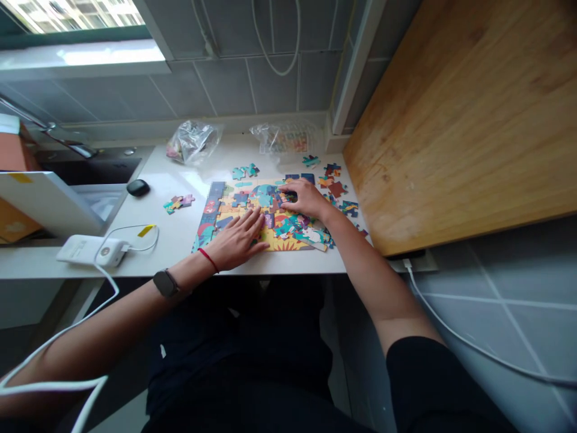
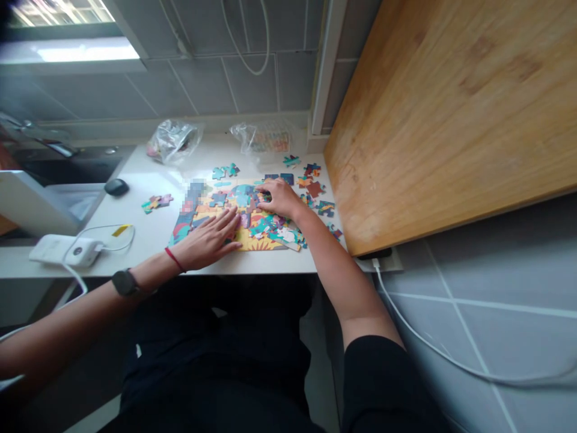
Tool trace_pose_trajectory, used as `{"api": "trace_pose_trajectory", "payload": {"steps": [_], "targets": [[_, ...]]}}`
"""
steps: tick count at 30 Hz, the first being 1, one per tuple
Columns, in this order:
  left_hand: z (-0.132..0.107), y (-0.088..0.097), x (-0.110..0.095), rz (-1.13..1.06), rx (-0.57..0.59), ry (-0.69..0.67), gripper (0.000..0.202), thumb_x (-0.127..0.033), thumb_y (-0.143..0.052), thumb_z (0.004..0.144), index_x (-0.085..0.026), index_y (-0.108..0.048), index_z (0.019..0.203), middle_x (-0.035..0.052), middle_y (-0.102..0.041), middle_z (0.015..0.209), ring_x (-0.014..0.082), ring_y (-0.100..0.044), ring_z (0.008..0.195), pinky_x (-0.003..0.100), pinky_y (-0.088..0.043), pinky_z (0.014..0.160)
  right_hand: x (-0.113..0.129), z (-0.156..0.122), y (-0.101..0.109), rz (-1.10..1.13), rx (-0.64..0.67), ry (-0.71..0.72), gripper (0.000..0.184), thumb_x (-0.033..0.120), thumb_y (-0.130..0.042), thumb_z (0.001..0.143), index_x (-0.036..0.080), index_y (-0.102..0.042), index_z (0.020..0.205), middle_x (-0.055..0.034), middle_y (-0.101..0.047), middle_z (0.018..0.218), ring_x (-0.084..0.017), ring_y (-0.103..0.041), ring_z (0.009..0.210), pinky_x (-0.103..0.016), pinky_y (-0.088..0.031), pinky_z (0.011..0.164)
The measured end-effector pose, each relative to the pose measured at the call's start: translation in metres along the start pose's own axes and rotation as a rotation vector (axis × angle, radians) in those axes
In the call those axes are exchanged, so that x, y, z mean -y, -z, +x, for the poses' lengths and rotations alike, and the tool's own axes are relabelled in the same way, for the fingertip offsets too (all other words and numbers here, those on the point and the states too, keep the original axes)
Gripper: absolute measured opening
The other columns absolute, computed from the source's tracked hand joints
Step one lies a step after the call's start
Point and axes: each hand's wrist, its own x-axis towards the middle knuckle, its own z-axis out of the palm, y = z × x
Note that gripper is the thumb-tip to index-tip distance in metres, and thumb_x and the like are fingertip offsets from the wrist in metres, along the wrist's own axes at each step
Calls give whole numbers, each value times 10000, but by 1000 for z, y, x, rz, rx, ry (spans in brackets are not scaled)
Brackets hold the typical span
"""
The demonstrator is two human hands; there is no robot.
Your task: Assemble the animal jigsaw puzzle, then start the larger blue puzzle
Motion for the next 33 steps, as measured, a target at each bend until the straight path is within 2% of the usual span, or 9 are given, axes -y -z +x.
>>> {"api": "trace_pose_trajectory", "payload": {"steps": [6,11,15,21,28,33], "targets": [[-23,-13,-16,-18,-38,0,938,-751,-315,1031,-106,-152,1692,229,-146,1744,397,-121,1626,564,-238,1288,0,-1,1,12,-31,6,451,263,-839,795,187,-775,1235,-110,-767,1224,-305,-674,1151,-455,-484,1074],[-23,-16,-25,-15,-81,15,975,-763,-330,1020,-77,-137,1686,254,-104,1741,402,-57,1628,560,-202,1300,-2,-2,-1,53,-40,-3,402,284,-790,837,191,-778,1228,-113,-751,1279,-308,-663,1240,-475,-479,1126],[-23,-16,-28,-31,-97,4,991,-767,-357,1011,-97,-94,1692,252,-97,1743,402,-52,1628,570,-197,1298,-2,-3,-7,76,23,25,374,245,-742,851,219,-785,1222,-98,-711,1372,-303,-624,1328,-479,-442,1189],[-20,-19,-35,-48,-103,1,993,-764,-380,1005,-89,-132,1689,232,-94,1749,417,-11,1624,569,-180,1307,4,-3,-16,67,23,18,350,227,-692,921,198,-771,1261,-132,-670,1439,-324,-572,1404,-534,-413,1215],[-8,-23,-38,-68,-132,4,953,-764,-332,1017,-104,-177,1687,212,-91,1752,389,13,1627,544,-176,1319,7,-1,-16,74,-24,54,299,233,-729,900,237,-797,1191,-106,-737,1296,-313,-637,1279,-515,-462,1156],[-5,-17,-36,-106,-112,3,894,-733,-305,1040,-149,-151,1699,183,-85,1760,380,-19,1630,554,-193,1312,6,-1,-7,50,-50,24,395,265,-804,828,248,-784,1222,-93,-699,1202,-299,-648,1154,-476,-502,1082]]}}
